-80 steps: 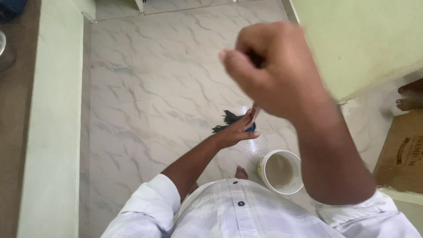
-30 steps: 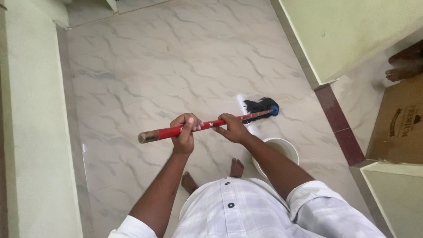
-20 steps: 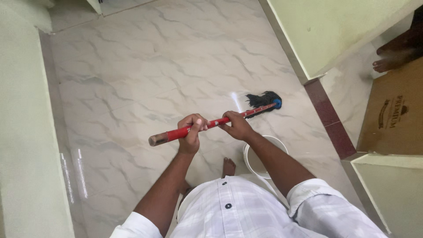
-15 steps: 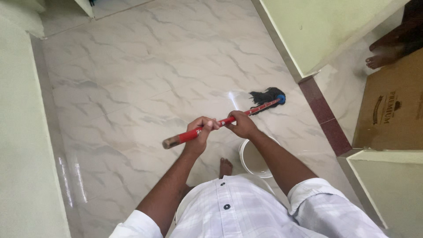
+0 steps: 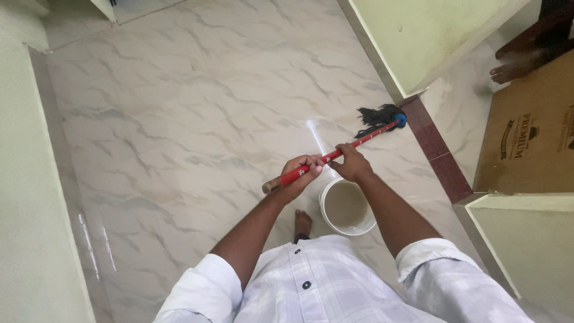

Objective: The person dips a mop into a bucket of water and then mops the tiled floor, moving from one area of the room to another while holding the mop handle with both hands.

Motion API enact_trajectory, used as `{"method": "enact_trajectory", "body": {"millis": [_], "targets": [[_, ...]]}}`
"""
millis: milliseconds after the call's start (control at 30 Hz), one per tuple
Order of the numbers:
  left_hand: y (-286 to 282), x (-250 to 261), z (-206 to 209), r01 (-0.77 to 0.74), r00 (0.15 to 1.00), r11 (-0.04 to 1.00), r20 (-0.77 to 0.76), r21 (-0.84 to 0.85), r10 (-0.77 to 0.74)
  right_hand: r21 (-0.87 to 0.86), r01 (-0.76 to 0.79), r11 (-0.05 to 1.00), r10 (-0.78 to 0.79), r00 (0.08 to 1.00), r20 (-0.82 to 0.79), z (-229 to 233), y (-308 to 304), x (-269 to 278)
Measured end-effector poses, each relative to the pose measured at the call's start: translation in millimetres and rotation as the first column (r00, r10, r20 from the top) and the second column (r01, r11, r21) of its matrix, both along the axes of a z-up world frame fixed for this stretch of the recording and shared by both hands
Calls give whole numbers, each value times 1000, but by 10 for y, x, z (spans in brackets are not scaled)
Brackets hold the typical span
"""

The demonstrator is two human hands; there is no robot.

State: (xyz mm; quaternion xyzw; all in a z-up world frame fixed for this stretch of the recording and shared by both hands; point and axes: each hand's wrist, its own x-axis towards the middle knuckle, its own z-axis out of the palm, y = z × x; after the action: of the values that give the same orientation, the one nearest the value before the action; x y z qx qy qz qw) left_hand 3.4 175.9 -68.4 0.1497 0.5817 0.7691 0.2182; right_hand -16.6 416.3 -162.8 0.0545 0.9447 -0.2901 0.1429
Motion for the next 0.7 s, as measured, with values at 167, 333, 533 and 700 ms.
{"method": "enact_trajectory", "body": {"millis": [167, 333, 533, 700], "targets": [[-56, 151, 250, 41, 998, 998, -37, -44, -43, 39, 18, 999, -20, 999, 31, 39, -130, 82], [-408, 278, 667, 50, 966, 991, -247, -126, -80, 110, -58, 992, 46, 993, 109, 196, -415, 160], [-1114, 402, 877, -18, 993, 979, -120, -201, -6, 161, -205, 965, 184, 973, 140, 780, -1206, 242], [-1953, 542, 1040, -32, 984, 993, -178, -110, 12, 116, -239, 964, 219, 963, 159, 1212, -2075, 376]]}}
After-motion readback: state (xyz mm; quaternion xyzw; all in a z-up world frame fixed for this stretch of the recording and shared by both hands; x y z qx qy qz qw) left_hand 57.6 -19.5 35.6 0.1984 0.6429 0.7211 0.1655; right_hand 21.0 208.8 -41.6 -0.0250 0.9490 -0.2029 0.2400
